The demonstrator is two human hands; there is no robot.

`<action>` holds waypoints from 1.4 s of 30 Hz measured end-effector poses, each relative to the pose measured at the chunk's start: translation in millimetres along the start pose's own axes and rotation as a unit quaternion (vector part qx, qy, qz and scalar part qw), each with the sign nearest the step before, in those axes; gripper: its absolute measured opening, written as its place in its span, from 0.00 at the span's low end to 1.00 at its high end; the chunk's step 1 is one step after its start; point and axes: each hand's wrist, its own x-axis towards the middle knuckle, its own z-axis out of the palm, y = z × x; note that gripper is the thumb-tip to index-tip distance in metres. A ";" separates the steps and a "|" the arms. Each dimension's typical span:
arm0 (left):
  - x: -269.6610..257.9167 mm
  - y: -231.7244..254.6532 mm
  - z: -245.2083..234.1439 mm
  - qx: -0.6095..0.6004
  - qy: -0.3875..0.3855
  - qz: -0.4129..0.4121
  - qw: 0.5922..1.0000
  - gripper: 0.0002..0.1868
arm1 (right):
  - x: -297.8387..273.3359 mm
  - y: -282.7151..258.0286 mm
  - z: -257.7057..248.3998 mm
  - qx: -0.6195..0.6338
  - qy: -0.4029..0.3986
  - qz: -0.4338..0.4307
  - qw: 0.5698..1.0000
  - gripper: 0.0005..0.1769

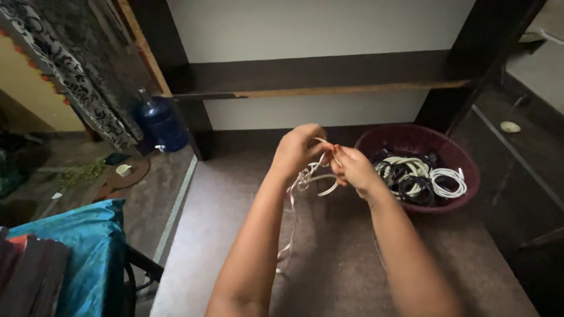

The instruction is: The person untangles and coils various electrical cables on a table, then places the coiled cables into a red basket. The person handles white, black, and red cables, separating them from a tangled pile and organizing them one at a time.

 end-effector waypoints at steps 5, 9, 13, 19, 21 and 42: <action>-4.4 -30.4 37.5 0.133 0.051 0.108 0.984 0.08 | -13.1 7.7 4.2 0.219 -0.087 -0.008 0.972 0.20; -56.1 -58.1 72.5 0.091 0.149 0.083 0.981 0.18 | -13.0 18.9 12.5 0.205 -0.071 -0.044 0.975 0.20; -81.7 -73.1 86.1 0.065 0.086 -0.051 0.993 0.05 | -5.4 9.4 20.0 0.204 -0.066 -0.080 0.973 0.19; -48.5 -38.8 50.6 0.035 -0.055 -0.092 0.994 0.08 | 0.5 -21.7 30.6 0.361 0.047 -0.206 0.908 0.12; -35.8 -17.2 29.4 0.028 -0.183 -0.163 0.969 0.09 | -4.1 -31.0 27.0 0.374 0.082 -0.244 0.891 0.10; -32.4 -1.8 -44.2 0.081 0.084 -0.136 0.984 0.06 | -13.0 -43.0 28.5 -0.326 0.281 -0.306 0.849 0.09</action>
